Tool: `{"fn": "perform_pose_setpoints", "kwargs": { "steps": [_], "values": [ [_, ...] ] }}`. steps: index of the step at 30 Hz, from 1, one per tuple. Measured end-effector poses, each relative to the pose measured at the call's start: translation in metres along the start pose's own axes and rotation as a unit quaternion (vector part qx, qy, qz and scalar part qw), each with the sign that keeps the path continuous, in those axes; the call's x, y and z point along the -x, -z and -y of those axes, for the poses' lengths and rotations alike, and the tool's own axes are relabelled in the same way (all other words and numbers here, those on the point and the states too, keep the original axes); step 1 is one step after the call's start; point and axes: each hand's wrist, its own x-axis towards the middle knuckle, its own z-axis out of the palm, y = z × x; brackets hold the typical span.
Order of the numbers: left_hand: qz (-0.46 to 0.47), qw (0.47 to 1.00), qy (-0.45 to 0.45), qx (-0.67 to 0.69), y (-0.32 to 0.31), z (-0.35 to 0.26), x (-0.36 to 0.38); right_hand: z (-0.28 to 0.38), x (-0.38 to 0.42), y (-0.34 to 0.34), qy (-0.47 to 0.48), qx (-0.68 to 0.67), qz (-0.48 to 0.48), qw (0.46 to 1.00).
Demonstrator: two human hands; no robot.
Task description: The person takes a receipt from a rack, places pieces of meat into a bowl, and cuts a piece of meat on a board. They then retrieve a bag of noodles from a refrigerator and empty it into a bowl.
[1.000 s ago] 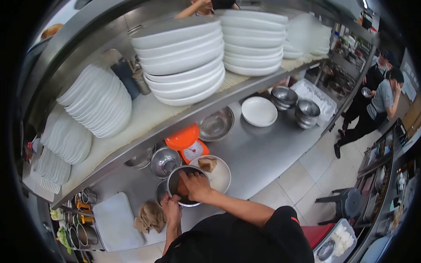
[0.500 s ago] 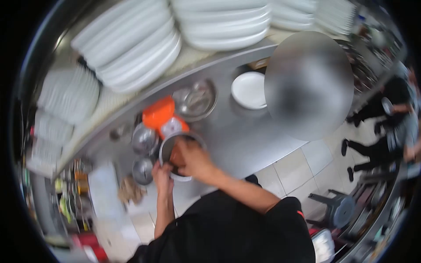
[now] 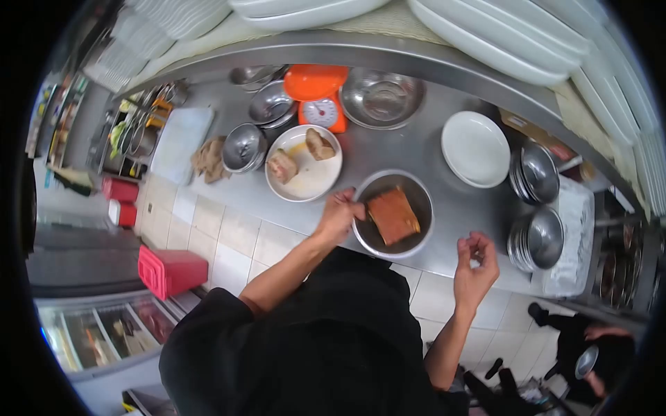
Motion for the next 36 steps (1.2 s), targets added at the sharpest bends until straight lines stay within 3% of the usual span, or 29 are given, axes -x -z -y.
{"fn": "perform_pose_setpoints", "kwargs": {
  "steps": [1, 6, 13, 14, 18, 20, 22, 25, 27, 31, 36],
  "values": [
    [0.001, 0.999, -0.023, 0.043, 0.001, 0.020, -0.002, -0.005, 0.006, -0.005, -0.004, 0.002, 0.010, 1.000],
    [-0.037, 0.994, 0.088, 0.045, 0.023, 0.038, 0.025, -0.012, 0.020, -0.043, -0.040, -0.024, 0.110, 0.993],
    [-0.166, 0.982, 0.033, 0.082, 0.102, 0.042, 0.049, 0.024, -0.007, -0.131, 0.036, -0.007, 0.241, 0.970],
    [-0.159, 0.985, 0.012, 0.072, 0.126, 0.060, 0.048, 0.031, -0.010, -0.149, 0.056, -0.012, 0.264, 0.963],
    [-0.288, 0.949, -0.026, 0.124, 0.164, 0.038, 0.080, 0.044, -0.015, -0.254, 0.126, -0.052, 0.365, 0.921],
    [-0.339, 0.931, -0.045, 0.130, 0.183, 0.035, 0.097, 0.060, -0.012, -0.308, 0.181, 0.011, 0.408, 0.895],
    [-0.386, 0.909, -0.046, 0.147, 0.198, 0.035, 0.109, 0.039, -0.007, -0.379, 0.312, 0.099, 0.339, 0.882],
    [-0.422, 0.885, -0.067, 0.186, 0.219, 0.044, 0.118, 0.056, 0.001, -0.421, 0.254, 0.210, 0.421, 0.845],
    [-0.431, 0.877, -0.088, 0.193, 0.229, 0.049, 0.125, 0.029, -0.008, -0.466, 0.265, 0.252, 0.434, 0.824],
    [-0.428, 0.876, -0.132, 0.178, 0.238, 0.053, 0.123, 0.066, 0.006, -0.423, 0.283, 0.241, 0.429, 0.823],
    [-0.396, 0.887, -0.130, 0.199, 0.241, 0.043, 0.109, 0.040, 0.007, -0.404, 0.409, 0.127, 0.369, 0.825]
  ]
}}
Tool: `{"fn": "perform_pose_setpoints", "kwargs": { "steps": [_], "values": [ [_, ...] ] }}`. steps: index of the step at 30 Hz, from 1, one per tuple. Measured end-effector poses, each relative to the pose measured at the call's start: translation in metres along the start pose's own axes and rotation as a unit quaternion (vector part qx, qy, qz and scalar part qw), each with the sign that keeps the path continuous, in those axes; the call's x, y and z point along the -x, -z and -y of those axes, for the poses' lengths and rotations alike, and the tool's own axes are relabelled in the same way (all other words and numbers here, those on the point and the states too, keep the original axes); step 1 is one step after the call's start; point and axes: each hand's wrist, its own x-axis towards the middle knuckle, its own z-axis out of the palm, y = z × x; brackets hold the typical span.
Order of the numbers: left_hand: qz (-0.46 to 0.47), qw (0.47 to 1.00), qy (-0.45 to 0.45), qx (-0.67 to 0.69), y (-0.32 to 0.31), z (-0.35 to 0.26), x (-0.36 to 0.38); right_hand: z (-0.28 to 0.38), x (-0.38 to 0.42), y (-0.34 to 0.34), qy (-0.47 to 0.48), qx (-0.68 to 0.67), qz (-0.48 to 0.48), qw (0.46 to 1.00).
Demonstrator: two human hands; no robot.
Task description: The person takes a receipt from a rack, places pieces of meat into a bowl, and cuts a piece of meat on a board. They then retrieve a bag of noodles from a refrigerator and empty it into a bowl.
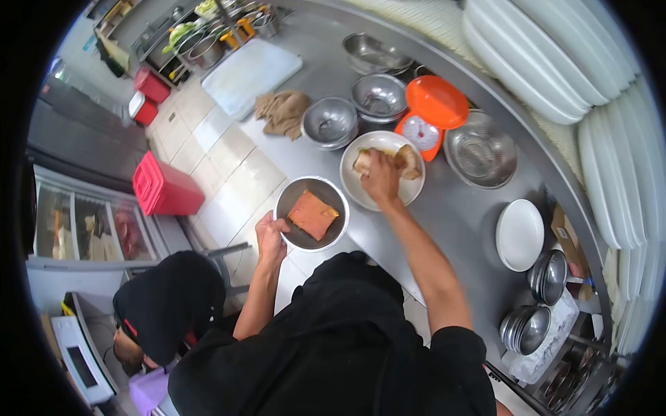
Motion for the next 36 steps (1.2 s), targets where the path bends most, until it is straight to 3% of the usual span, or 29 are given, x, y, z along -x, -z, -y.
{"fn": "perform_pose_setpoints", "kwargs": {
  "steps": [3, 5, 8, 11, 15, 16, 19, 20, 23, 28, 33, 36],
  "values": [
    [-0.001, 1.000, 0.012, 0.004, -0.023, -0.008, -0.003, -0.005, 0.010, -0.003, 0.072, 0.021, -0.079, 0.994],
    [0.007, 1.000, 0.009, 0.004, -0.027, -0.008, -0.008, -0.012, 0.017, -0.008, 0.085, 0.053, -0.077, 0.992],
    [0.029, 1.000, 0.007, 0.001, -0.035, -0.016, -0.009, 0.000, 0.031, 0.018, 0.092, -0.014, -0.008, 0.996],
    [0.035, 0.999, -0.014, 0.001, -0.050, -0.024, -0.007, -0.001, 0.046, 0.035, 0.038, -0.061, 0.047, 0.996],
    [0.079, 0.994, -0.075, -0.003, -0.060, -0.018, -0.020, 0.003, 0.059, 0.063, -0.022, -0.131, -0.081, 0.988],
    [0.096, 0.992, -0.078, -0.010, -0.062, -0.018, -0.021, 0.013, 0.059, 0.079, 0.012, -0.131, -0.152, 0.980],
    [0.122, 0.988, -0.076, -0.048, -0.073, -0.012, -0.027, 0.021, 0.068, 0.114, -0.130, -0.198, -0.147, 0.960],
    [0.127, 0.988, -0.080, -0.046, -0.081, -0.009, -0.026, 0.026, 0.071, 0.124, -0.108, -0.196, -0.191, 0.956],
    [0.135, 0.987, -0.045, -0.070, -0.102, -0.010, -0.015, 0.055, 0.080, 0.168, -0.098, -0.233, -0.180, 0.951],
    [0.197, 0.977, 0.013, -0.081, -0.133, -0.022, 0.009, 0.105, 0.083, 0.269, 0.026, -0.144, -0.269, 0.952],
    [0.277, 0.954, 0.053, -0.097, -0.166, -0.049, 0.015, 0.148, 0.090, 0.384, 0.159, 0.034, -0.337, 0.927],
    [0.352, 0.931, 0.061, -0.076, -0.183, -0.074, 0.021, 0.175, 0.090, 0.456, 0.233, 0.177, -0.389, 0.874]
  ]
}}
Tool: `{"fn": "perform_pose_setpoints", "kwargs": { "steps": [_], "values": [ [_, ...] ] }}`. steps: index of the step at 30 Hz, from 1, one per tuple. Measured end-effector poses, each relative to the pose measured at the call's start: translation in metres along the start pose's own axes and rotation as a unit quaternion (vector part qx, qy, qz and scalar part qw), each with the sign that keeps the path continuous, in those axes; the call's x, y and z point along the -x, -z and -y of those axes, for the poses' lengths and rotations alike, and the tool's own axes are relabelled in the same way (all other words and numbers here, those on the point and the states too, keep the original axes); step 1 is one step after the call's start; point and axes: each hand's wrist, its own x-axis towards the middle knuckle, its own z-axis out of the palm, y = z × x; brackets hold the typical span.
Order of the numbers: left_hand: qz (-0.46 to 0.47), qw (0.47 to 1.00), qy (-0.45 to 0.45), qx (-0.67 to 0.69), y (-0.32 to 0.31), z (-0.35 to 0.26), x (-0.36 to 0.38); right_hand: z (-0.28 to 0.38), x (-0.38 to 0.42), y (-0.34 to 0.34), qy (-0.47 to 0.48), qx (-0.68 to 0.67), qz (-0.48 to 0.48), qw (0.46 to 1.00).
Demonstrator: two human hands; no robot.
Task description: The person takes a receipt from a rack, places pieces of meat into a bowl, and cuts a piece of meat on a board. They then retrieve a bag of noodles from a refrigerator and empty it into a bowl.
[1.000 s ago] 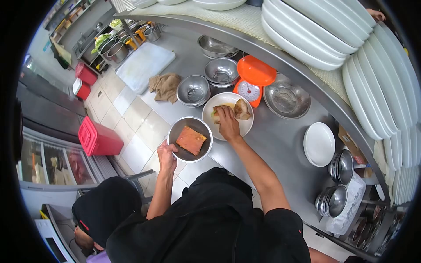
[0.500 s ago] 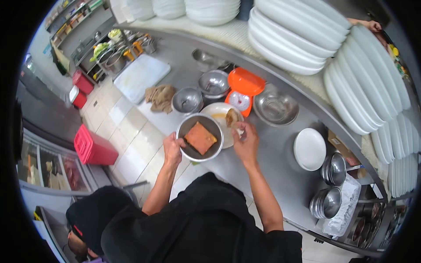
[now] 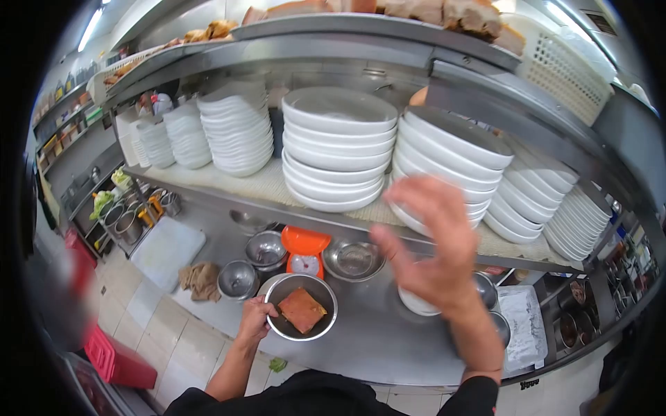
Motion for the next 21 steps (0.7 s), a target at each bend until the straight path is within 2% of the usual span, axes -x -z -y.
{"fn": "perform_pose_setpoints", "kwargs": {
  "steps": [2, 4, 6, 7, 9, 12, 13, 15, 17, 19, 21],
  "values": [
    [0.023, 1.000, 0.002, -0.012, -0.006, -0.022, -0.005, -0.013, -0.050, 0.031, 0.052, 0.068, -0.052, 0.995],
    [0.037, 0.999, -0.016, -0.022, -0.016, -0.045, -0.002, -0.028, -0.109, 0.063, 0.047, 0.140, -0.070, 0.987],
    [0.052, 0.998, -0.022, -0.027, -0.018, -0.054, -0.006, -0.055, -0.170, 0.083, -0.013, 0.214, -0.074, 0.974],
    [0.059, 0.998, -0.023, -0.030, -0.018, -0.057, -0.007, -0.069, -0.196, 0.088, -0.066, 0.202, -0.036, 0.976],
    [0.070, 0.997, -0.019, -0.028, -0.018, -0.059, -0.007, -0.096, -0.243, 0.094, -0.089, 0.171, 0.034, 0.981],
    [0.051, 0.997, -0.035, -0.037, -0.025, -0.051, -0.005, -0.100, -0.284, 0.077, -0.084, 0.166, 0.085, 0.979],
    [0.050, 0.998, -0.035, -0.022, -0.030, -0.048, -0.002, -0.090, -0.292, 0.065, -0.066, 0.151, 0.094, 0.982],
    [0.048, 0.998, -0.033, 0.006, -0.035, -0.042, 0.003, -0.076, -0.307, 0.040, -0.087, 0.118, 0.142, 0.979],
    [0.068, 0.997, -0.011, -0.028, -0.020, -0.018, -0.009, -0.069, -0.319, 0.001, -0.091, 0.123, 0.174, 0.973],
    [0.071, 0.997, 0.000, -0.013, -0.019, -0.003, -0.008, -0.033, -0.316, -0.030, -0.142, 0.093, 0.226, 0.959],
    [0.054, 0.998, -0.002, -0.030, -0.017, 0.001, 0.003, -0.022, -0.324, -0.062, -0.133, 0.131, 0.329, 0.926]
  ]
}}
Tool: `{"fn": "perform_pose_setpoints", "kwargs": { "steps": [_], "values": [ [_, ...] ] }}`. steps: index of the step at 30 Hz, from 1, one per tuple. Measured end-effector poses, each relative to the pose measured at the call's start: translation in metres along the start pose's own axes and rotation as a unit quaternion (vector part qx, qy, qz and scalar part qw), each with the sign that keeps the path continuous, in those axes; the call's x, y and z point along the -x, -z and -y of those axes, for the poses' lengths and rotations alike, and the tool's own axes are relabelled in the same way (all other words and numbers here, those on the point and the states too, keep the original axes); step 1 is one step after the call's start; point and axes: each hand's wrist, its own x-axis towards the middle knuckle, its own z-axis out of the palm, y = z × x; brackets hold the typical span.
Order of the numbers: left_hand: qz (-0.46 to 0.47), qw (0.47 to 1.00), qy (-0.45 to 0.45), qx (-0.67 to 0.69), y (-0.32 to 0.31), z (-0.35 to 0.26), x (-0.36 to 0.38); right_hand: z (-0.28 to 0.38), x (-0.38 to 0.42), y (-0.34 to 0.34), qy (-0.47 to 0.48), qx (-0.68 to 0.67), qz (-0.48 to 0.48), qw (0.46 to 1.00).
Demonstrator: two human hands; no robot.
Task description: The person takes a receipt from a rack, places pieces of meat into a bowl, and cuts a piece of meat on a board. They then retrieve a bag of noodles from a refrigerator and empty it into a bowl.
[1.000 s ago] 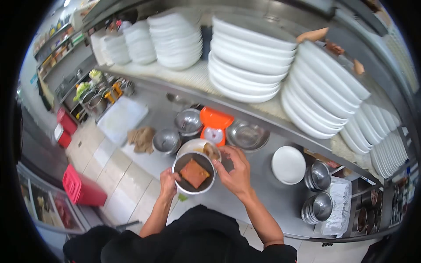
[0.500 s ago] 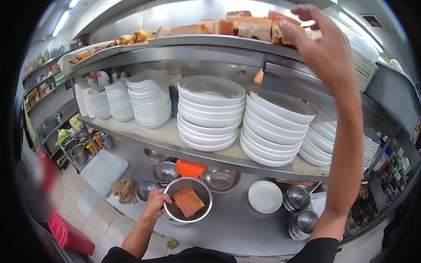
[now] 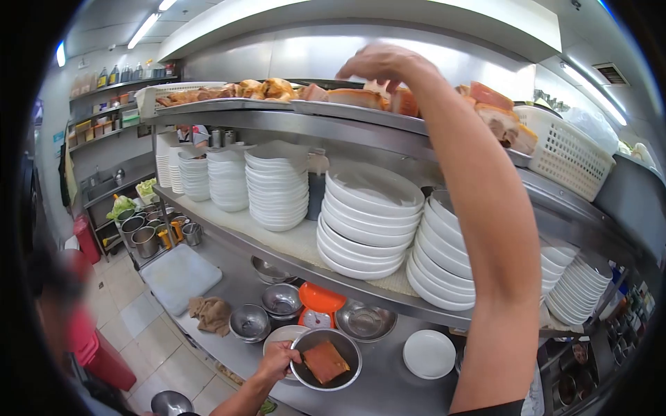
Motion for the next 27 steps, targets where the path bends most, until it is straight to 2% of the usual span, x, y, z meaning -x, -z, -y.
{"fn": "perform_pose_setpoints", "kwargs": {
  "steps": [1, 2, 4, 7, 10, 11, 14, 18, 19, 22, 25, 27],
  "values": [
    [-0.019, 1.000, 0.003, -0.001, -0.002, 0.000, 0.007, 0.015, -0.008, -0.008, -0.051, 0.035, 0.074, 0.995],
    [-0.037, 0.999, 0.006, -0.003, 0.000, 0.000, 0.011, 0.019, -0.005, -0.011, -0.115, 0.039, 0.061, 0.991],
    [-0.067, 0.997, 0.020, 0.012, 0.010, 0.006, 0.016, 0.025, -0.010, -0.017, -0.140, 0.031, 0.091, 0.985],
    [-0.112, 0.992, 0.008, 0.062, 0.016, 0.005, 0.030, 0.035, 0.000, -0.018, -0.152, 0.010, 0.051, 0.987],
    [-0.121, 0.991, 0.002, 0.058, 0.029, 0.007, 0.034, 0.039, -0.007, -0.023, -0.114, 0.038, 0.076, 0.990],
    [-0.125, 0.989, -0.002, 0.082, 0.030, 0.010, 0.034, 0.041, -0.011, -0.027, -0.139, 0.052, 0.058, 0.987],
    [-0.143, 0.987, -0.015, 0.069, 0.038, 0.024, 0.032, 0.023, -0.034, -0.028, -0.077, 0.074, 0.051, 0.993],
    [-0.150, 0.987, 0.003, 0.066, 0.045, 0.031, 0.038, 0.006, -0.036, -0.021, -0.112, -0.045, 0.039, 0.992],
    [-0.153, 0.986, 0.006, 0.072, 0.046, 0.034, 0.038, 0.002, -0.041, -0.026, -0.133, -0.065, -0.003, 0.989],
    [-0.162, 0.985, 0.016, 0.063, 0.046, 0.042, 0.039, -0.008, -0.045, -0.026, -0.096, -0.132, -0.031, 0.986],
    [-0.163, 0.984, 0.014, 0.069, 0.045, 0.047, 0.038, -0.006, -0.045, -0.015, -0.043, -0.063, -0.003, 0.997],
    [-0.165, 0.983, 0.013, 0.074, 0.044, 0.051, 0.038, -0.020, -0.052, -0.019, 0.037, -0.071, 0.011, 0.997]
  ]
}}
